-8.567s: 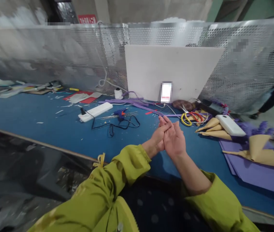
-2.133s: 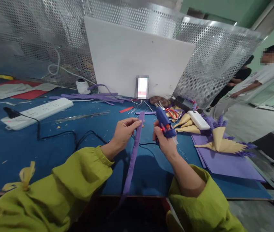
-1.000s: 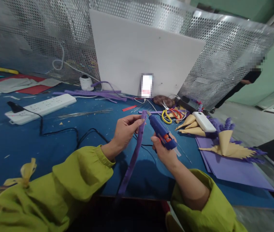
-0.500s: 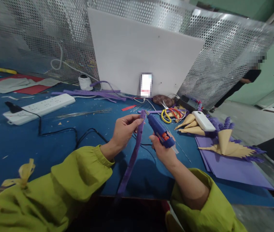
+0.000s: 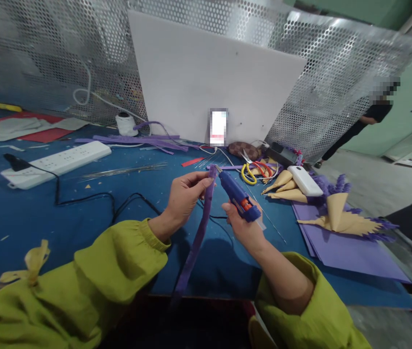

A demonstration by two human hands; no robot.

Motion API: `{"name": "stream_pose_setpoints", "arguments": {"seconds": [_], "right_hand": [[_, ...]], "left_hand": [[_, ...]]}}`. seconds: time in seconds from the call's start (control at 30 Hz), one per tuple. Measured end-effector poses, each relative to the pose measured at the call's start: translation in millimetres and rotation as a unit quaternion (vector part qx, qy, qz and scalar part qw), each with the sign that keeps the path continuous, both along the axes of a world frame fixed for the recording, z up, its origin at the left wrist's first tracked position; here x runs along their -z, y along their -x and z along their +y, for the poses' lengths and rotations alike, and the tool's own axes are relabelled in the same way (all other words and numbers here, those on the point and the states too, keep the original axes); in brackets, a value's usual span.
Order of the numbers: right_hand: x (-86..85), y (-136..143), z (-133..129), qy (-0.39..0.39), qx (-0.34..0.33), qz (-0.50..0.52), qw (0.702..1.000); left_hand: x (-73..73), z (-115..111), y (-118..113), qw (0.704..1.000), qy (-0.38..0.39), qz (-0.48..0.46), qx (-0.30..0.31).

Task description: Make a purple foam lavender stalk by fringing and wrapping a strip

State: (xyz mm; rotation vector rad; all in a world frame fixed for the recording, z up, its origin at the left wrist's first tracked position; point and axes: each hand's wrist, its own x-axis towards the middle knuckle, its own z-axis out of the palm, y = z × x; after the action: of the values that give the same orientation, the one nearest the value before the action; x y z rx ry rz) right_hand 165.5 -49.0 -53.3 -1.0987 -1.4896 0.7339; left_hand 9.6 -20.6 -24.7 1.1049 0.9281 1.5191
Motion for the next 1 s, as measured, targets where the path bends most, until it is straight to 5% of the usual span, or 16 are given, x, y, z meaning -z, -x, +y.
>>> {"name": "stream_pose_setpoints", "arguments": {"seconds": [1.0], "right_hand": [[-9.1,1.9,-3.9,0.013,-0.014,-0.039,0.999]], "left_hand": [[-0.7,4.2,0.4,0.999,-0.002,-0.021,-0.024]]}}
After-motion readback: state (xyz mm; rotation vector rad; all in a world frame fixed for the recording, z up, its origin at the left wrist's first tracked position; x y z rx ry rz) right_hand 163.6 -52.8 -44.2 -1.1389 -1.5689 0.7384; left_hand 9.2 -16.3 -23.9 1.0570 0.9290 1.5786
